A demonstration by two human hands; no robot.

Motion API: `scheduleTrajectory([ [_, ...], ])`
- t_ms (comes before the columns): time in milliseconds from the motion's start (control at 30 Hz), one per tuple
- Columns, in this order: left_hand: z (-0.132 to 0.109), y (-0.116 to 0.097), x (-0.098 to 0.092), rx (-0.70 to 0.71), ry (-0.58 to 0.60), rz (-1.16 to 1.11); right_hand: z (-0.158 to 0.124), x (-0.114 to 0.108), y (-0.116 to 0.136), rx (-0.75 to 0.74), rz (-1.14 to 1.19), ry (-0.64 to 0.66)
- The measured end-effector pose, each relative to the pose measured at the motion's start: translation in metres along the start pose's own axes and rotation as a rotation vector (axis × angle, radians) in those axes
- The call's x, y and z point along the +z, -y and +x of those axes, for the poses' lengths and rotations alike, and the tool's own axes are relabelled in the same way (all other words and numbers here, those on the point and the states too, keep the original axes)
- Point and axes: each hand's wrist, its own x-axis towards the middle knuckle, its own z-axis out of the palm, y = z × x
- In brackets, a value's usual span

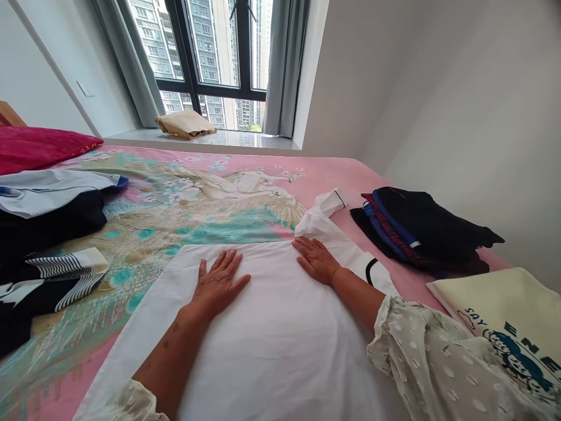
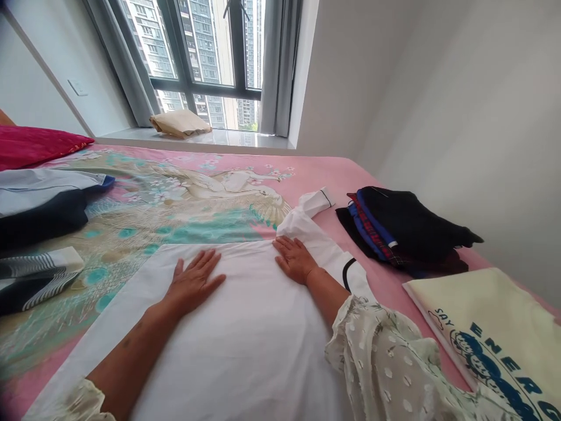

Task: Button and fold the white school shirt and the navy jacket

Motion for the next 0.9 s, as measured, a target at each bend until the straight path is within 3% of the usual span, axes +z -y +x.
scheduleTrajectory([
  [167, 0.0, 0.005, -0.003, -0.04, -0.012, -0.049, 0.007, -0.011, 0.008, 0.044, 0.003, 0.097],
  [300, 0.001, 0.007, -0.002, -0.038, -0.028, -0.048, 0.015, -0.022, 0.061, 0.155, 0.011, 0.193],
  [400, 0.003, 0.015, 0.0, -0.051, -0.041, -0.015, 0.013, -0.014, 0.107, -0.057, 0.063, 0.209],
  [467, 0.003, 0.026, -0.002, -0.108, -0.044, 0.018, 0.007, -0.005, 0.117, -0.012, 0.084, 0.204],
  [533, 0.003, 0.038, -0.004, -0.187, -0.052, 0.048, -0.002, 0.0, 0.103, 0.266, 0.062, 0.186],
  [600, 0.003, 0.048, -0.007, -0.243, -0.055, 0.069, -0.01, -0.001, 0.068, 0.597, 0.024, 0.156],
  [667, 0.002, 0.052, -0.007, -0.261, -0.056, 0.081, -0.016, -0.006, 0.025, 0.823, 0.002, 0.103],
  [733, 0.003, 0.052, -0.007, -0.263, -0.059, 0.083, -0.018, -0.013, -0.012, 0.927, -0.008, 0.05],
  [800, 0.003, 0.051, -0.007, -0.261, -0.074, 0.078, -0.018, -0.02, -0.03, 0.962, -0.014, 0.017],
  [900, 0.004, 0.051, -0.005, -0.26, -0.097, 0.07, -0.017, -0.023, -0.016, 0.966, -0.029, 0.0],
])
